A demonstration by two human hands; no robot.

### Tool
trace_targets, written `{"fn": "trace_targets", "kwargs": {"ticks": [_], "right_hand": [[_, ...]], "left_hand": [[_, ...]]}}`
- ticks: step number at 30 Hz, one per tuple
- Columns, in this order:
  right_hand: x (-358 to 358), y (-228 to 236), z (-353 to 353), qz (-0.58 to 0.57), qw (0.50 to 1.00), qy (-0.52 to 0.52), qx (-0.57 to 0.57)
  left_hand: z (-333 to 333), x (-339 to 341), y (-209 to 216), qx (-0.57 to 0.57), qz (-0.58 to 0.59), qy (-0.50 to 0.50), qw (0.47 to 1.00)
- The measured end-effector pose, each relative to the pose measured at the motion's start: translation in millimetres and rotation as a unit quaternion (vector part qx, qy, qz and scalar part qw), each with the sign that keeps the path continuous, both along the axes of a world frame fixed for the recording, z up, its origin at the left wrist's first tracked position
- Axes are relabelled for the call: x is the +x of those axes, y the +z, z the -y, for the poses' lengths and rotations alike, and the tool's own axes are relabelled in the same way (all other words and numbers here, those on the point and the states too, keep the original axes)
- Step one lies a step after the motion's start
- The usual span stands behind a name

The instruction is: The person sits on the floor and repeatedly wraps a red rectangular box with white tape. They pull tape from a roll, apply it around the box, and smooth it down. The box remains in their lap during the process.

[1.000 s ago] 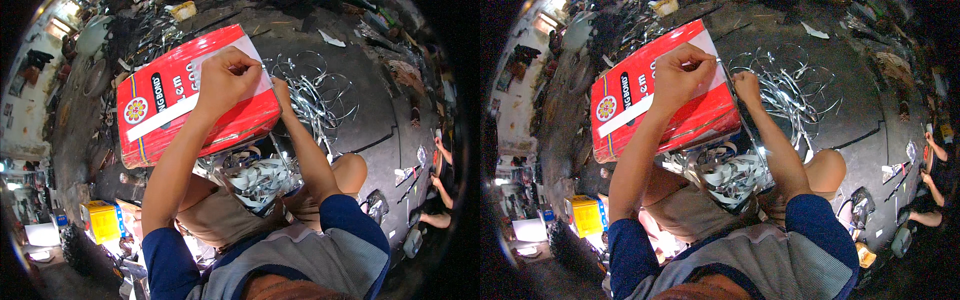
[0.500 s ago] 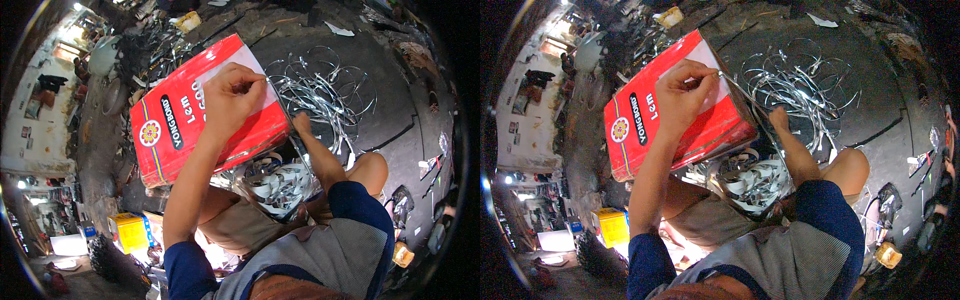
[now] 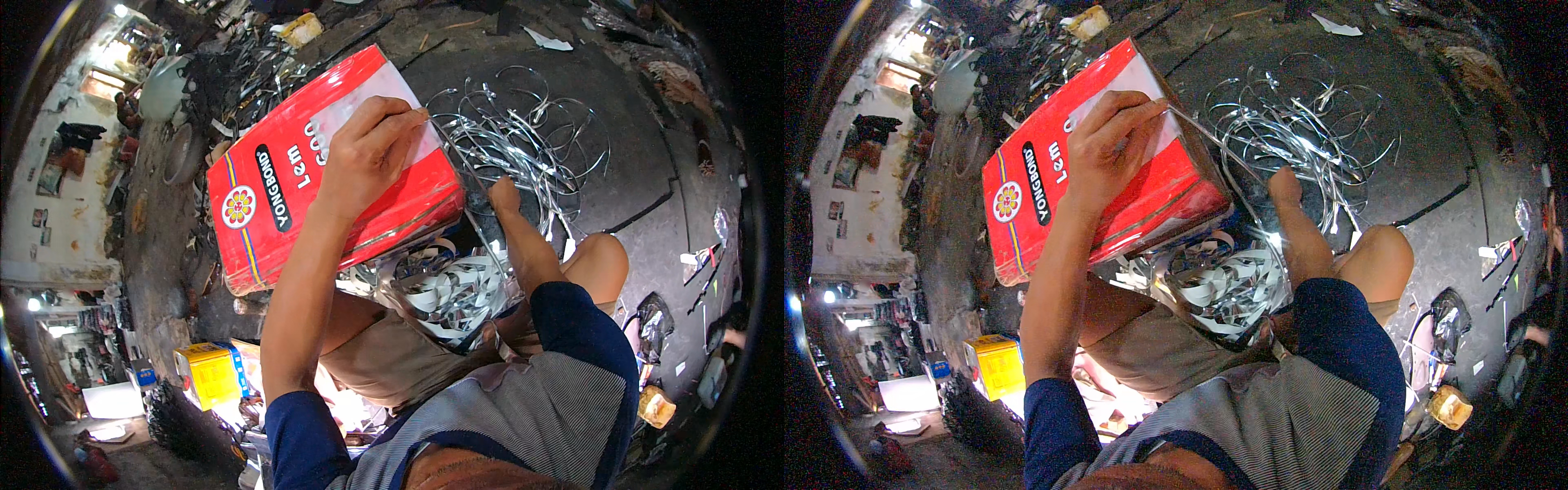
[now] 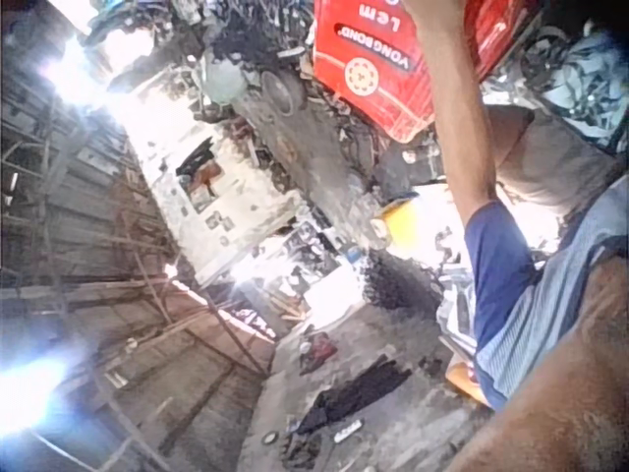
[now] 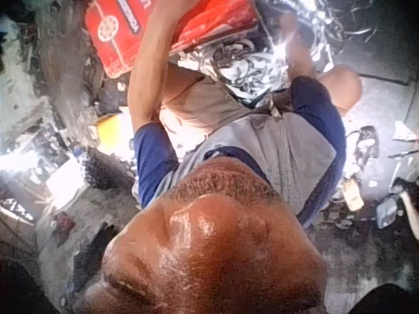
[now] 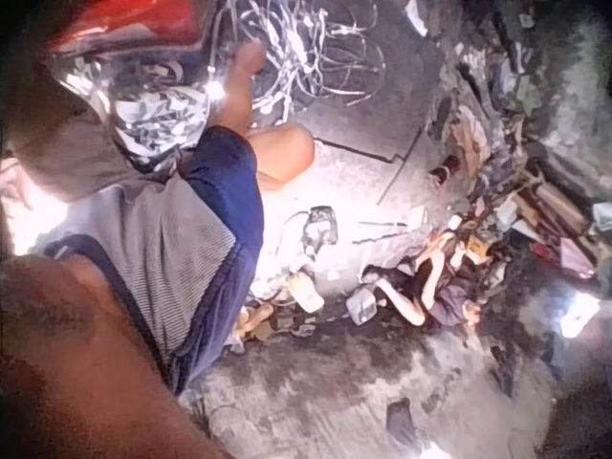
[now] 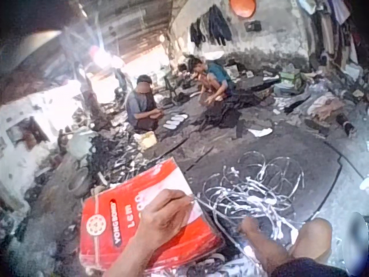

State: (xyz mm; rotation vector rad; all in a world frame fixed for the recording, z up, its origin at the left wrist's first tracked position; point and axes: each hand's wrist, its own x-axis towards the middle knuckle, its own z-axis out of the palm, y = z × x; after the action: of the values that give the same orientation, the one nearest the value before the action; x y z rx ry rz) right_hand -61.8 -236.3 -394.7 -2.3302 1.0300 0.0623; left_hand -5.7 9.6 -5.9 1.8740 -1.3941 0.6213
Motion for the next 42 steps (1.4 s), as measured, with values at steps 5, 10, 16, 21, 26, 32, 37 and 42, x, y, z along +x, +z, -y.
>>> {"fn": "trace_targets", "kwargs": {"ticks": [5,10,16,21,26,32,37,42], "right_hand": [[-15,10,18,-0.005,0.999,-0.001,-0.039],[-20,-14,43,-0.004,0.998,-0.031,-0.054],[-39,-17,55,-0.044,0.992,-0.116,-0.035],[-57,-29,65,-0.078,0.991,-0.104,-0.042],[-62,-10,-2,0.014,0.998,-0.042,-0.037],[-103,-8,-105,-0.01,0.965,0.236,0.112],[-152,58,-145,-0.159,0.925,0.342,-0.036],[-170,152,-165,-0.048,0.879,0.47,0.059]], "left_hand": [[-5,-1,-1,0.006,0.02,0.009,1.0],[-4,-8,1,0.025,-0.017,0.027,0.999],[-10,7,-1,0.107,0.138,0.058,0.983],[2,-9,10,0.17,0.024,0.097,0.98],[-6,-14,9,0.164,-0.013,0.067,0.984],[-1,-17,12,0.138,-0.007,0.044,0.989],[-6,-24,19,0.149,-0.015,0.056,0.987],[-4,-27,-1,0.14,0.102,0.095,0.98]]}}
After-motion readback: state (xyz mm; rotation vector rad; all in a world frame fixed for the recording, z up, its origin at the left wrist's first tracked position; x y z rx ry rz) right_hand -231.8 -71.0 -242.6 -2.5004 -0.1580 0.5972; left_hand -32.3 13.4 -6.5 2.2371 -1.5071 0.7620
